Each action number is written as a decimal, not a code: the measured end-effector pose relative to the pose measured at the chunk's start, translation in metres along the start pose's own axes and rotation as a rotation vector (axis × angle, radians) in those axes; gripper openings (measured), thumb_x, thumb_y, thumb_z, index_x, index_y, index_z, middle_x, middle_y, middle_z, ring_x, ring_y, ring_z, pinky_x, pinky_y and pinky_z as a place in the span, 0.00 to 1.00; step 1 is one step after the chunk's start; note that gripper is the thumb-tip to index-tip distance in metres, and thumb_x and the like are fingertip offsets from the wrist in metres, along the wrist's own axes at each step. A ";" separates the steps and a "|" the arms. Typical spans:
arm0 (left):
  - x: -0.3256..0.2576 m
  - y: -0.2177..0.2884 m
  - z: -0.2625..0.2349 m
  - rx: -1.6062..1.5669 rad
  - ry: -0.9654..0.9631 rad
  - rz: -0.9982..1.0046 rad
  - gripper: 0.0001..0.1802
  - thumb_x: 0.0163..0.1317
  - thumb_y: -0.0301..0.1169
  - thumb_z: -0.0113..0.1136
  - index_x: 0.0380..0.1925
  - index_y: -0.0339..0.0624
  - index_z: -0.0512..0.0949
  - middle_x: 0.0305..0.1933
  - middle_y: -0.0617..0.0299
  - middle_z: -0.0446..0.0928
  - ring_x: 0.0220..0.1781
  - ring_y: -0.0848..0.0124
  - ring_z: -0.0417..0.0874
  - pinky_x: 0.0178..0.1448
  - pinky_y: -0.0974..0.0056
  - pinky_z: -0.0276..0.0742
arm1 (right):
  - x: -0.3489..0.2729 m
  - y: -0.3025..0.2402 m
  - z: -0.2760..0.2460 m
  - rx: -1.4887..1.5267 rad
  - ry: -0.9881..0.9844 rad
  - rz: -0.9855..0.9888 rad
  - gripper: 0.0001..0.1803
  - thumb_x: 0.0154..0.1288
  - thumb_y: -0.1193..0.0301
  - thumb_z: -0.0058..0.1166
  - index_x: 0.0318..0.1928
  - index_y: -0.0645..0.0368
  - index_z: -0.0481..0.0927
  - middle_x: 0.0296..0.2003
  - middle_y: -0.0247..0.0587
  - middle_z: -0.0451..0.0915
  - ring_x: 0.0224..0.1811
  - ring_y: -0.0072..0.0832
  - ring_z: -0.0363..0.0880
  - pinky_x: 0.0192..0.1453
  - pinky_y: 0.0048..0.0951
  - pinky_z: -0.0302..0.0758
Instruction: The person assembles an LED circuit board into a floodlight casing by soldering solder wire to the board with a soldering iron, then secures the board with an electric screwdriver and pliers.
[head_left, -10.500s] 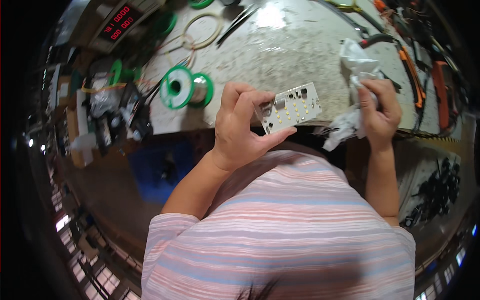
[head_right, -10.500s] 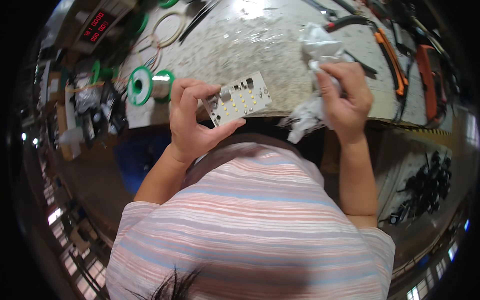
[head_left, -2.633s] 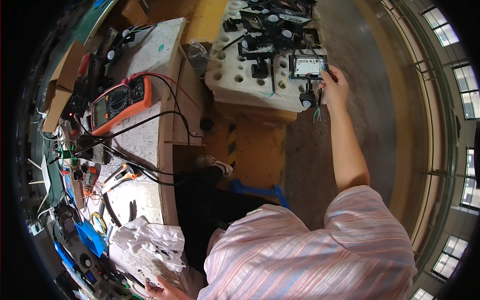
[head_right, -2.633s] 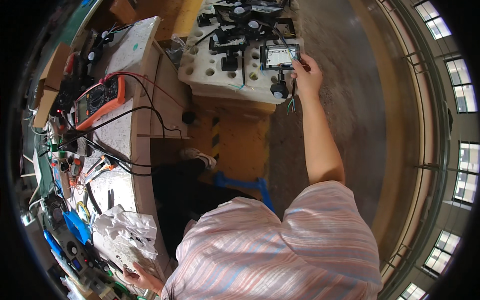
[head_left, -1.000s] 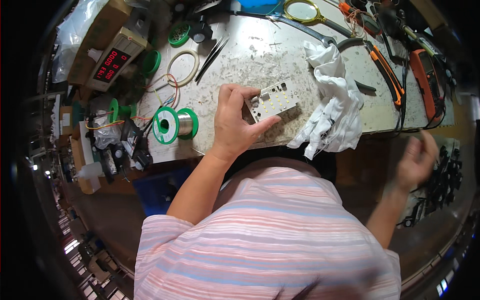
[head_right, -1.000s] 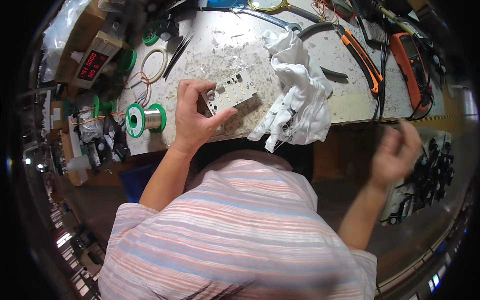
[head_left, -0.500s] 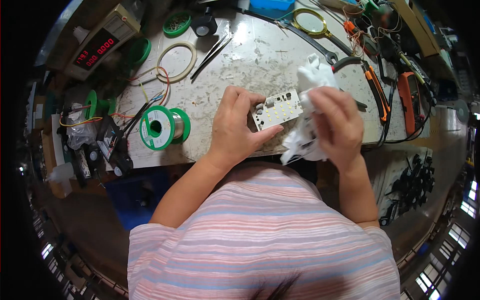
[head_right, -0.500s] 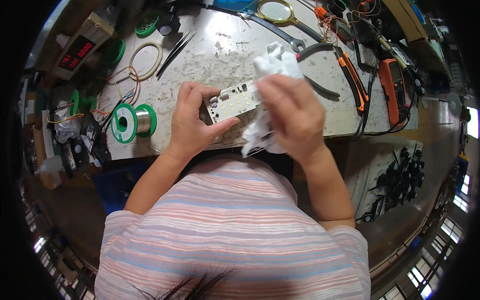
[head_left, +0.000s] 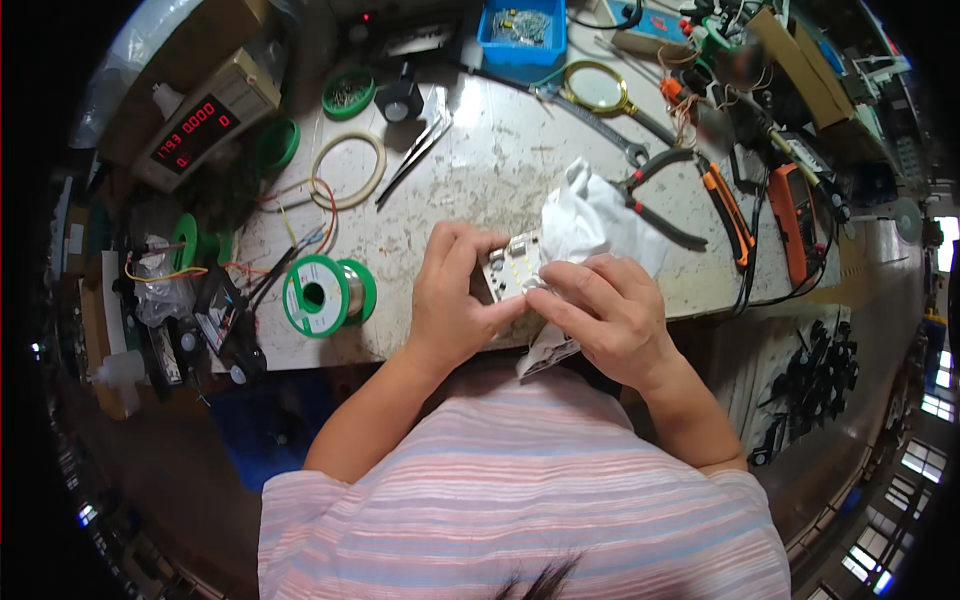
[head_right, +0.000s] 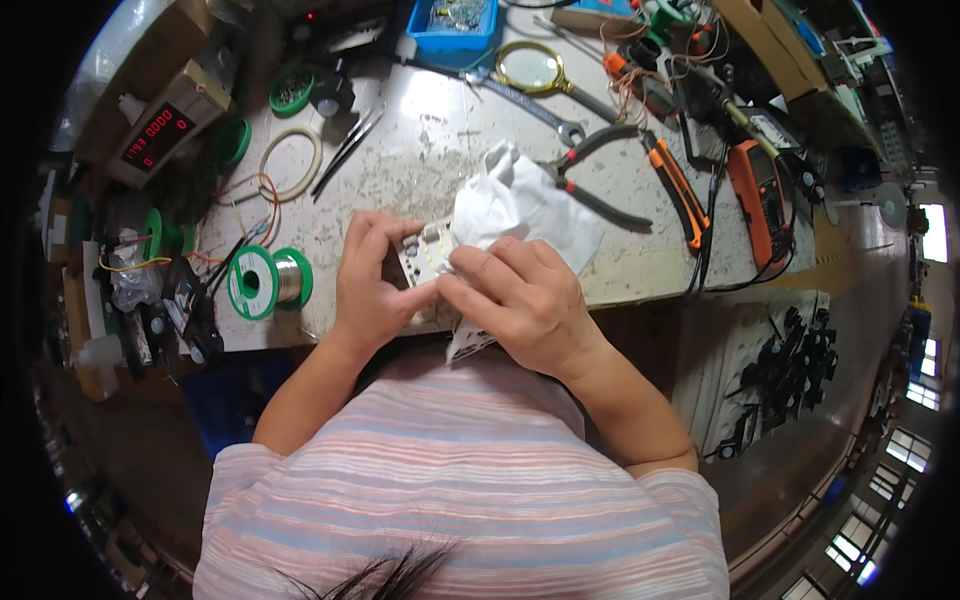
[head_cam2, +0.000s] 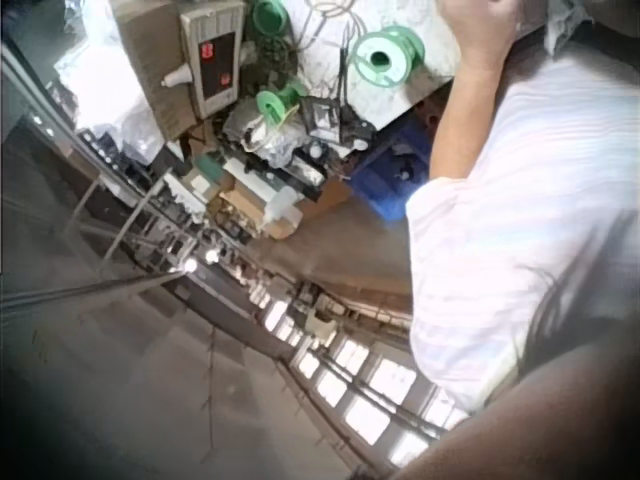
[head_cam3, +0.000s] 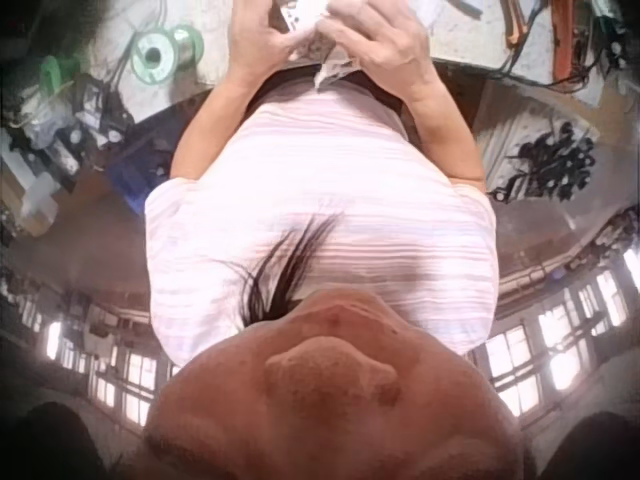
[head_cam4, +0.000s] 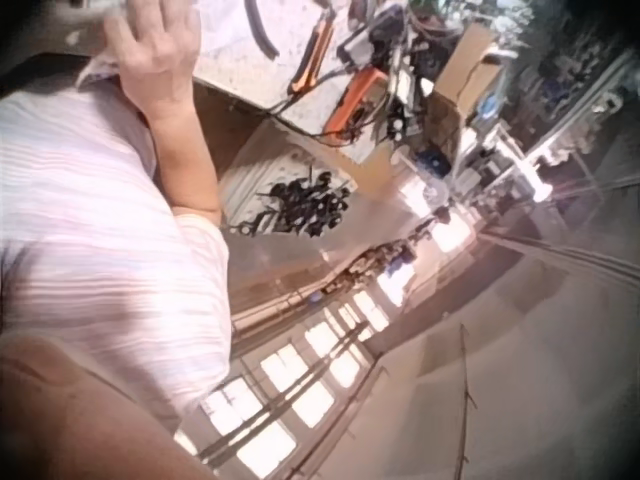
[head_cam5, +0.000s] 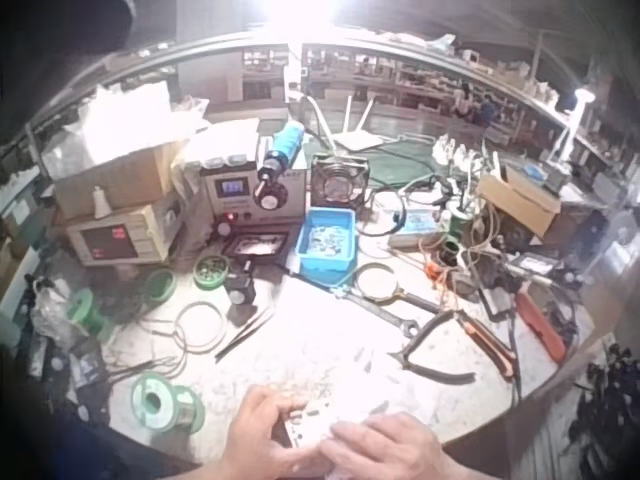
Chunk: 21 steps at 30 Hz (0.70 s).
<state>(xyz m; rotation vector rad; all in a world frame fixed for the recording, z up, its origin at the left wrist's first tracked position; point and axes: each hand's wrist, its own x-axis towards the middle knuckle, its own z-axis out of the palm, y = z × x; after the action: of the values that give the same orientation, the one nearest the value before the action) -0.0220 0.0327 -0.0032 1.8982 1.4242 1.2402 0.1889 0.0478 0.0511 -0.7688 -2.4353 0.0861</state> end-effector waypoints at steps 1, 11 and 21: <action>-0.001 0.002 -0.002 -0.013 0.004 0.003 0.31 0.40 0.33 0.83 0.45 0.38 0.79 0.42 0.56 0.72 0.43 0.61 0.75 0.48 0.62 0.75 | -0.005 0.009 0.002 -0.024 -0.014 0.046 0.13 0.52 0.74 0.59 0.41 0.53 0.86 0.43 0.36 0.82 0.39 0.34 0.80 0.41 0.34 0.75; -0.002 0.007 -0.002 -0.030 -0.028 -0.083 0.31 0.42 0.34 0.84 0.46 0.39 0.79 0.42 0.57 0.72 0.43 0.63 0.75 0.44 0.63 0.76 | -0.035 0.075 -0.034 -0.329 0.010 0.512 0.23 0.49 0.85 0.56 0.48 0.56 0.84 0.51 0.40 0.80 0.51 0.43 0.76 0.54 0.42 0.72; -0.002 0.006 -0.001 -0.014 -0.023 -0.081 0.31 0.43 0.35 0.83 0.46 0.39 0.78 0.45 0.55 0.71 0.44 0.60 0.76 0.46 0.61 0.79 | -0.005 0.069 -0.044 -0.063 0.081 0.521 0.27 0.54 0.79 0.61 0.59 0.58 0.79 0.60 0.47 0.76 0.64 0.47 0.72 0.70 0.44 0.67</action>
<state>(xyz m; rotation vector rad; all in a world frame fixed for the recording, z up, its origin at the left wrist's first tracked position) -0.0205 0.0290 0.0012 1.8209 1.4619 1.1835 0.2516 0.0977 0.0696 -1.3897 -2.1136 0.1747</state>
